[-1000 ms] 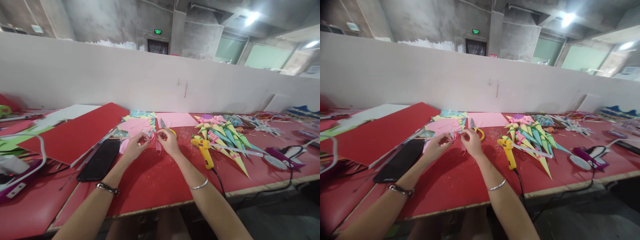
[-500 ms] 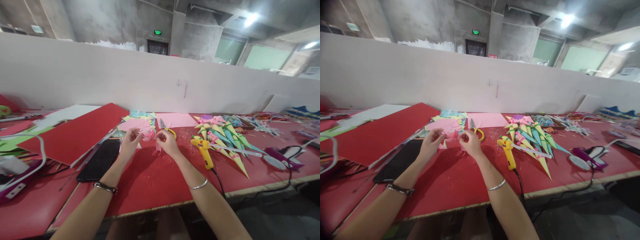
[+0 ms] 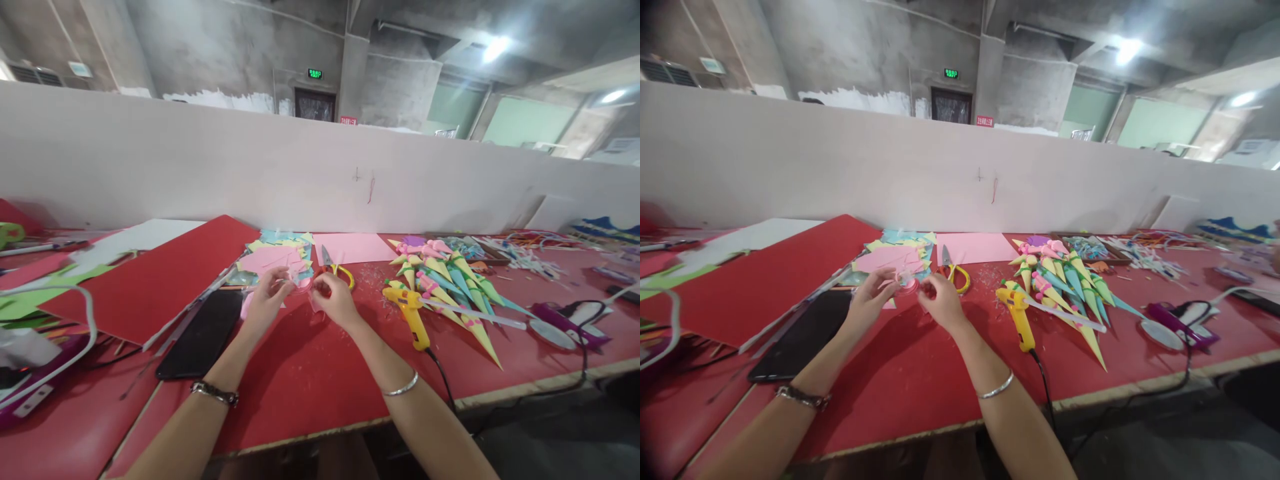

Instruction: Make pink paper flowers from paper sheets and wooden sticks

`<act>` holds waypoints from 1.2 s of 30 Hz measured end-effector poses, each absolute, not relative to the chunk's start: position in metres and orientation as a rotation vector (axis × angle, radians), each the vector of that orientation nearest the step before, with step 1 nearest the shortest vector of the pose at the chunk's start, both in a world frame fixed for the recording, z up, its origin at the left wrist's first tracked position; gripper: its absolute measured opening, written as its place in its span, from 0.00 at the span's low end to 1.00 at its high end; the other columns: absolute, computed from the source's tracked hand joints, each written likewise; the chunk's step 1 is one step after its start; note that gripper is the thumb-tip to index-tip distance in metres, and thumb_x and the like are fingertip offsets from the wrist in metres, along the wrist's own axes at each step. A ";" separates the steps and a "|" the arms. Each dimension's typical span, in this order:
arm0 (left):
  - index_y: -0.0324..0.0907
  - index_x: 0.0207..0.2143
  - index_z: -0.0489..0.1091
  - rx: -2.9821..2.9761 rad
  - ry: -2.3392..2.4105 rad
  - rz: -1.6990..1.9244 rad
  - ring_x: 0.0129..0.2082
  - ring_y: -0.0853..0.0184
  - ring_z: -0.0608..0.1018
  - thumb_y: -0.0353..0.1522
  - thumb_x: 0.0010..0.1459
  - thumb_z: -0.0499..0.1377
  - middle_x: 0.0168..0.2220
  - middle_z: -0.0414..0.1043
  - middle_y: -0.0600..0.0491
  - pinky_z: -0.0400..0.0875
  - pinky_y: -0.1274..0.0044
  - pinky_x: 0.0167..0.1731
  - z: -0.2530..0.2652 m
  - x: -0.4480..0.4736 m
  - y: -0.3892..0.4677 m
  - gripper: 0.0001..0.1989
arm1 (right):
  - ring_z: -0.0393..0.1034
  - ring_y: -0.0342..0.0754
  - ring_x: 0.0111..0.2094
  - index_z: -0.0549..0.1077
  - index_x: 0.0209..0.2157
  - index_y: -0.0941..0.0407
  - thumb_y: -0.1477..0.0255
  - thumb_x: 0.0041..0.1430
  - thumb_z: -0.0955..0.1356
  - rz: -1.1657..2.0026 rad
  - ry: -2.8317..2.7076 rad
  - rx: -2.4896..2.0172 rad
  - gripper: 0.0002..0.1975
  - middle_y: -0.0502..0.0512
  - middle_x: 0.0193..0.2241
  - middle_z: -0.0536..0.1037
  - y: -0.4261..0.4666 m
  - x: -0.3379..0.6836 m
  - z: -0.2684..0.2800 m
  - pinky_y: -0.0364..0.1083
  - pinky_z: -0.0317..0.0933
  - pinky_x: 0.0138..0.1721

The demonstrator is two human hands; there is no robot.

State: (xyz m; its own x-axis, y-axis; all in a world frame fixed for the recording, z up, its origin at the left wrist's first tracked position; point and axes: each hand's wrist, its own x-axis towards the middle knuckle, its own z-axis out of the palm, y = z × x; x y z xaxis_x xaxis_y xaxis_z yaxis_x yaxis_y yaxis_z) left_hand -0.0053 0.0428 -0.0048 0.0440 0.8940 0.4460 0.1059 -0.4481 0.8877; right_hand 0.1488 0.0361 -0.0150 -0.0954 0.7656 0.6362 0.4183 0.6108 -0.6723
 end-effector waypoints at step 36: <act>0.41 0.40 0.61 2.128 1.273 1.309 0.38 0.65 0.73 0.30 0.50 0.49 0.37 0.69 0.50 0.68 0.70 0.39 -0.020 -0.014 0.050 0.12 | 0.62 0.43 0.26 0.64 0.23 0.55 0.75 0.49 0.61 0.443 -1.619 -1.029 0.03 0.49 0.24 0.65 0.031 0.147 -0.009 0.42 0.59 0.29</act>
